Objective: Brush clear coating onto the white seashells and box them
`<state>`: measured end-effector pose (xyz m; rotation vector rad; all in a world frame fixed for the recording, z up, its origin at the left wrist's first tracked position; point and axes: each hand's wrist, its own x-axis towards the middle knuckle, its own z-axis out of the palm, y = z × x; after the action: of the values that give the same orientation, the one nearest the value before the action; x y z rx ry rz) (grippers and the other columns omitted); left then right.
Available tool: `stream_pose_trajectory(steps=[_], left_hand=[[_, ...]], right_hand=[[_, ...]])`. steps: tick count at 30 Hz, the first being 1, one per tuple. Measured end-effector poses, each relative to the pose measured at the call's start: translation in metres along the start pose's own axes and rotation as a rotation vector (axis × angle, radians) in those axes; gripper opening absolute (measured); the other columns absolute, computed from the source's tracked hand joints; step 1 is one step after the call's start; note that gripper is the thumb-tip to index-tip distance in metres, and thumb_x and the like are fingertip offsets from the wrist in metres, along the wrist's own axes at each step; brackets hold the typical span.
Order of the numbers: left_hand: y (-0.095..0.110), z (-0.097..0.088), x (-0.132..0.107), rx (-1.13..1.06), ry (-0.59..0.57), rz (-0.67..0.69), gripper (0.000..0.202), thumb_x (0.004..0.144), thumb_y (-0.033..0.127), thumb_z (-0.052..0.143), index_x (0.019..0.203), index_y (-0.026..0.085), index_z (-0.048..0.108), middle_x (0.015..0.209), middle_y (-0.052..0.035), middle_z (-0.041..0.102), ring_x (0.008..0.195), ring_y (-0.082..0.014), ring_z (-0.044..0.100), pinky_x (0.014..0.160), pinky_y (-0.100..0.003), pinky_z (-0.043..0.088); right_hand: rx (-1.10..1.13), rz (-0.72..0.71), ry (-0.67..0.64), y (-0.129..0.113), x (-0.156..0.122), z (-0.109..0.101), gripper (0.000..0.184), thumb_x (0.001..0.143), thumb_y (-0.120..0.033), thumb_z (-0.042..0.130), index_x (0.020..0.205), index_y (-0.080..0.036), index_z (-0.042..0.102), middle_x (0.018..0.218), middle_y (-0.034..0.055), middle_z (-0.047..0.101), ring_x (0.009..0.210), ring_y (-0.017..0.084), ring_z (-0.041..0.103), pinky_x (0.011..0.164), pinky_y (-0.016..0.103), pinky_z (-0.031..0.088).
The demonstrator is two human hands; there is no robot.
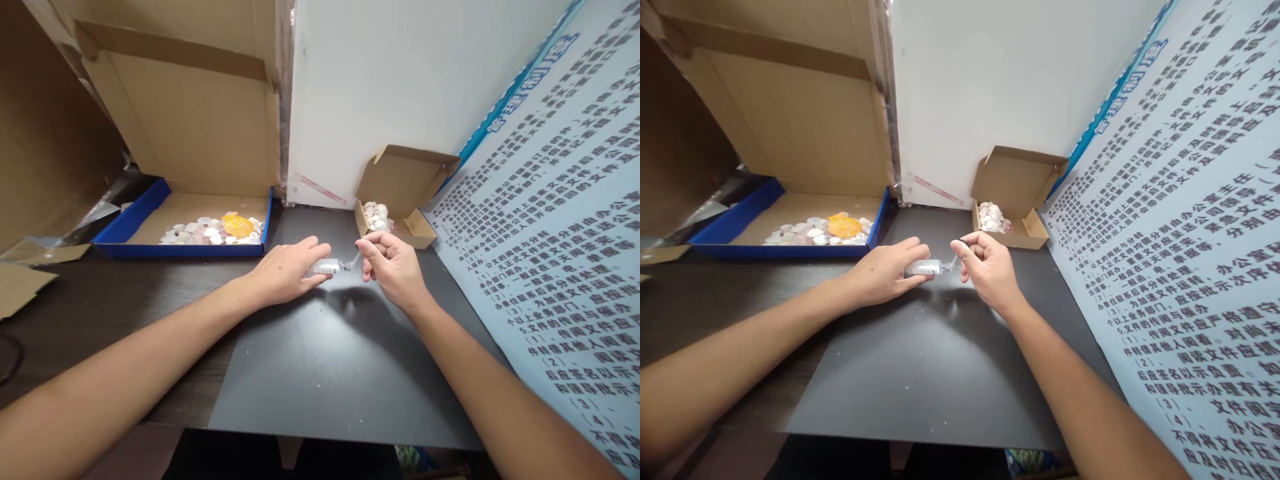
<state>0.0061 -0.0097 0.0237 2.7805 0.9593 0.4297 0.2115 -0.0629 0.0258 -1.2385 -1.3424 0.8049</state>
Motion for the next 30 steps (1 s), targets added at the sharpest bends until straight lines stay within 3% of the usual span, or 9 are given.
stream_pose_trajectory(steps=[6,13,21,30], left_hand=[[-0.0004,0.0004,0.0004,-0.007,-0.009,0.003,0.022,0.093,0.044,0.050,0.097,0.023,0.048,0.095,0.0001,0.051,0.057,-0.0102,0.048,0.055,-0.027,0.031],[-0.0010,0.0023,0.0004,-0.053,-0.008,-0.018,0.024,0.093,0.046,0.050,0.098,0.023,0.049,0.096,0.0000,0.050,0.058,-0.0104,0.048,0.058,-0.027,0.034],[-0.0017,0.0010,0.0008,-0.138,-0.017,-0.037,0.026,0.094,0.049,0.047,0.099,0.023,0.050,0.097,-0.0003,0.050,0.063,-0.0119,0.049,0.064,-0.029,0.038],[-0.0037,0.0009,0.0011,-0.190,-0.014,-0.040,0.028,0.095,0.050,0.044,0.099,0.024,0.050,0.095,-0.0003,0.050,0.070,-0.0140,0.051,0.067,-0.029,0.040]], right_hand=[[0.001,0.068,0.025,0.0010,0.0022,0.0004,0.039,0.080,-0.054,0.070,0.073,-0.019,0.054,0.047,-0.0070,0.051,0.041,0.007,0.047,0.046,0.020,0.042],[0.174,0.181,0.023,0.0037,0.0062,0.0013,0.043,0.076,-0.057,0.072,0.073,-0.018,0.054,0.054,-0.0057,0.053,0.045,0.006,0.048,0.043,0.018,0.036],[0.151,0.173,-0.004,0.0075,0.0091,-0.0017,0.045,0.078,-0.061,0.068,0.075,-0.016,0.061,0.054,-0.0048,0.050,0.046,0.006,0.046,0.044,0.019,0.034],[0.169,0.209,-0.046,0.0093,0.0085,0.0003,0.050,0.076,-0.067,0.065,0.072,-0.018,0.054,0.055,-0.0047,0.050,0.048,0.008,0.047,0.045,0.021,0.034]])
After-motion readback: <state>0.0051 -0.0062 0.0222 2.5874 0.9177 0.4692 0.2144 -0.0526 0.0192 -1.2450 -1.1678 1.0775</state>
